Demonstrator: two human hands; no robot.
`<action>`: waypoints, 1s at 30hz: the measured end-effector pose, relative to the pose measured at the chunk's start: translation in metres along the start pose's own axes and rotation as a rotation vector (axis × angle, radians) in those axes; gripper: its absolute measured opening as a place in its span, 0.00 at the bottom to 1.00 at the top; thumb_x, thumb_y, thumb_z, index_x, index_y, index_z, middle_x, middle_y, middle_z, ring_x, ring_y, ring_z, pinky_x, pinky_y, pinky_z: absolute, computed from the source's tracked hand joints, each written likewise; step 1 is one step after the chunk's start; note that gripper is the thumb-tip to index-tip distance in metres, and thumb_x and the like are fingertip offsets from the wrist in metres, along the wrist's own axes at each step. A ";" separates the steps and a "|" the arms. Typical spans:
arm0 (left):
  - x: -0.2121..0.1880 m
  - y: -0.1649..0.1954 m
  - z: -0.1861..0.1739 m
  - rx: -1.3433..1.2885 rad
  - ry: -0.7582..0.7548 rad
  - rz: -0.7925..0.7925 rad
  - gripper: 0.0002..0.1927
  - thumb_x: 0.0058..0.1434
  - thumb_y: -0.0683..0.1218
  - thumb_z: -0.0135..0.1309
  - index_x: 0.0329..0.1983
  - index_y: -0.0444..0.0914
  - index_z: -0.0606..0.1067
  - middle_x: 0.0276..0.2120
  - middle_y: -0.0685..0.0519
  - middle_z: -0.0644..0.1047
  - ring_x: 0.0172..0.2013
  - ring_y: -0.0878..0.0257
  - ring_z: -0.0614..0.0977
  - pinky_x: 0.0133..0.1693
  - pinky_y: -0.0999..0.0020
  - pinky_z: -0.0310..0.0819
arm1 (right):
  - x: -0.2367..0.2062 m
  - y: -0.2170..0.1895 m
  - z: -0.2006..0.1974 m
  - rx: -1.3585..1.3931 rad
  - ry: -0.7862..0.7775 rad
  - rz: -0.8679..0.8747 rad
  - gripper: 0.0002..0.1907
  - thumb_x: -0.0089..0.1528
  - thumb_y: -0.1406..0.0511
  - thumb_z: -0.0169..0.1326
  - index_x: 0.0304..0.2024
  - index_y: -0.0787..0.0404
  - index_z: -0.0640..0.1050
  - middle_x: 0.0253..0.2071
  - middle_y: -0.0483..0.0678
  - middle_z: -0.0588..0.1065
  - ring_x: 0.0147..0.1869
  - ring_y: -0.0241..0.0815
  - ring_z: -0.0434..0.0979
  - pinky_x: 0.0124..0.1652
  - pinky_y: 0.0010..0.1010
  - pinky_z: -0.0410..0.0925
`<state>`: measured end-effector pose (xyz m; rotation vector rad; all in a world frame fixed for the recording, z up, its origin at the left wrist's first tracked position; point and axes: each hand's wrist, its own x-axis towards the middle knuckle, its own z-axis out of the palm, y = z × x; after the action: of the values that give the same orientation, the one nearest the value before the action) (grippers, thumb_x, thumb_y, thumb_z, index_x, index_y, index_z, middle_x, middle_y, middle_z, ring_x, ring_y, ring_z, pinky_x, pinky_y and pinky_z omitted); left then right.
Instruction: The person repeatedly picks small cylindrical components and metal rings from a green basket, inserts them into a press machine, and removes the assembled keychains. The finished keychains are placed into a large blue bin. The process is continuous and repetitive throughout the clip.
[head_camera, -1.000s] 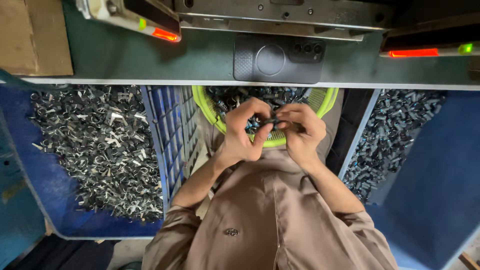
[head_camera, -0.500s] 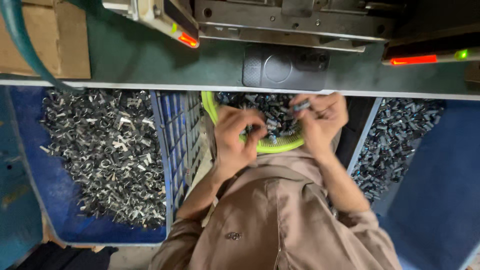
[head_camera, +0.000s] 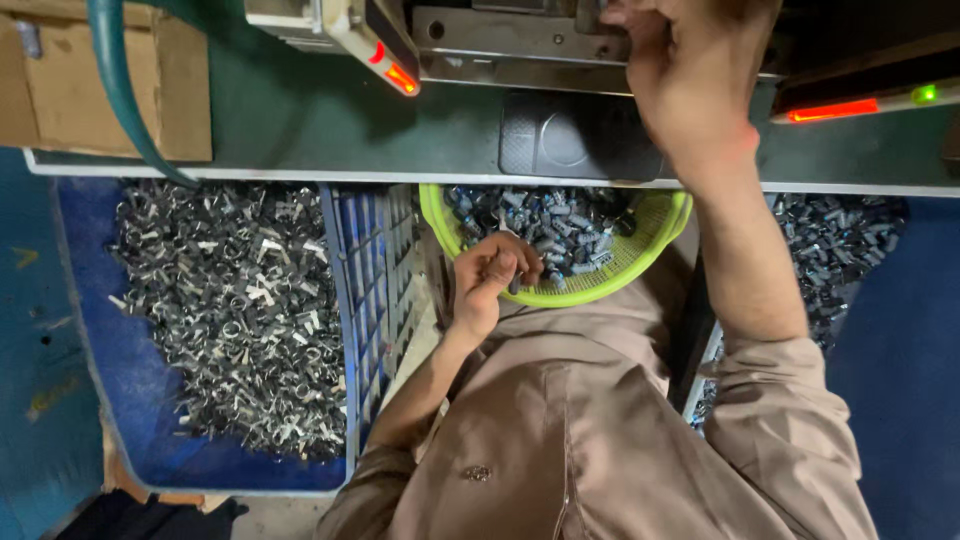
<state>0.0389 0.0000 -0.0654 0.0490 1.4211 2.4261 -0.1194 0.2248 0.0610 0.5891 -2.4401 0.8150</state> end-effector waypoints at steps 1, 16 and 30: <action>0.001 0.002 0.000 0.012 -0.003 0.020 0.21 0.74 0.56 0.53 0.38 0.32 0.72 0.37 0.46 0.78 0.35 0.64 0.78 0.40 0.69 0.72 | -0.004 -0.006 -0.009 -0.037 -0.010 -0.017 0.13 0.62 0.79 0.55 0.44 0.57 0.76 0.45 0.45 0.80 0.52 0.54 0.77 0.58 0.45 0.60; 0.024 0.047 0.023 0.611 -0.020 0.342 0.10 0.59 0.35 0.59 0.42 0.34 0.72 0.37 0.47 0.77 0.36 0.58 0.80 0.38 0.69 0.74 | -0.200 -0.076 0.053 0.657 0.047 0.803 0.09 0.60 0.82 0.54 0.41 0.72 0.78 0.46 0.56 0.79 0.43 0.38 0.77 0.38 0.22 0.69; 0.018 0.055 0.005 0.867 -0.091 0.971 0.11 0.59 0.39 0.61 0.43 0.32 0.73 0.34 0.45 0.74 0.35 0.51 0.79 0.37 0.58 0.80 | -0.192 -0.048 0.064 1.662 0.232 1.169 0.13 0.62 0.79 0.55 0.43 0.63 0.68 0.38 0.55 0.75 0.39 0.44 0.78 0.40 0.34 0.74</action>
<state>0.0087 -0.0148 -0.0183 1.2745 2.7070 2.0493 0.0366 0.1947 -0.0736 -0.5981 -1.1282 3.0439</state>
